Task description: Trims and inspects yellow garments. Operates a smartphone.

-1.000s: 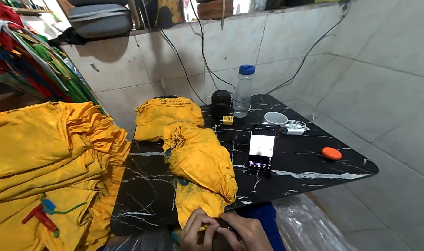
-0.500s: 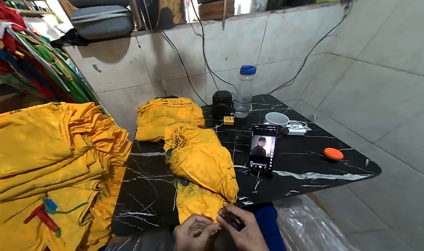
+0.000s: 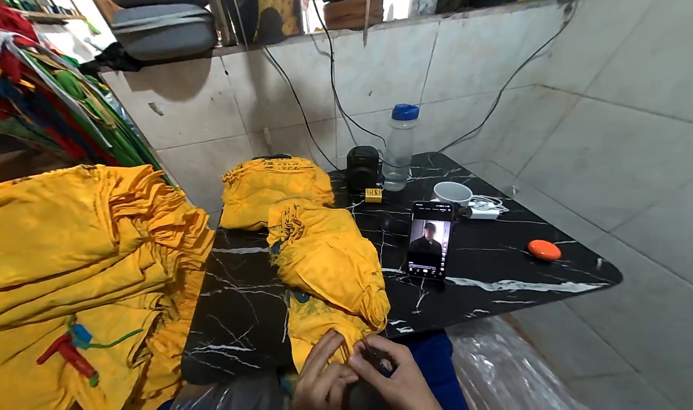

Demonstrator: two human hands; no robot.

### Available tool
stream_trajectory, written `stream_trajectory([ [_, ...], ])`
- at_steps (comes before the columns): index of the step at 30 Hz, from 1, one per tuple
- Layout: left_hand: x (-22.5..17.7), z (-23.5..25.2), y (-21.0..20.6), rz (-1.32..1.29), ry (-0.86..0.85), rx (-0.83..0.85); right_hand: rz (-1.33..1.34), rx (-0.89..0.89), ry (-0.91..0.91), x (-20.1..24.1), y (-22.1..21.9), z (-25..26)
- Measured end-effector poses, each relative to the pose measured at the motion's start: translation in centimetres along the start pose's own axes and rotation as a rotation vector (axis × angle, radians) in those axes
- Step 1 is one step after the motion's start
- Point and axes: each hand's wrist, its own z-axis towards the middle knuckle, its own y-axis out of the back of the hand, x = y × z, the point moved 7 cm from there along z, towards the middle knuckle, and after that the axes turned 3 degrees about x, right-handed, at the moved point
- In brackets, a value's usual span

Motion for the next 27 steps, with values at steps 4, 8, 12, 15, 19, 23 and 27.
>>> stream_trajectory([
  [4, 0.0, 0.2, -0.2, -0.049, 0.017, -0.031, -0.012, -0.051, -0.064, 0.2, 0.1, -0.3],
  [8, 1.2, 0.3, -0.1, -0.221, 0.043, -0.122, 0.07, -0.052, -0.05, 0.0, 0.2, -0.4],
  [12, 1.7, 0.1, 0.0, -0.283, 0.084, -0.145, 0.03, -0.022, -0.037, -0.2, 0.1, -0.4],
  [15, 1.6, -0.1, -0.4, -0.375, 0.143, -0.115, -0.11, -0.042, 0.021, -0.1, 0.0, -0.5],
  [19, 1.5, -0.3, -0.6, -0.409, 0.159, -0.11, -0.41, -0.141, 0.178, 1.2, 0.6, -1.0],
  [23, 1.2, -0.3, 0.4, -0.284, 0.089, -0.126, -0.76, -0.162, 0.279, 2.8, 1.0, -1.7],
  [27, 0.4, -0.4, 0.4, -0.17, 0.054, -0.075, -0.911, -0.045, 0.373, 3.6, 0.2, -2.1],
])
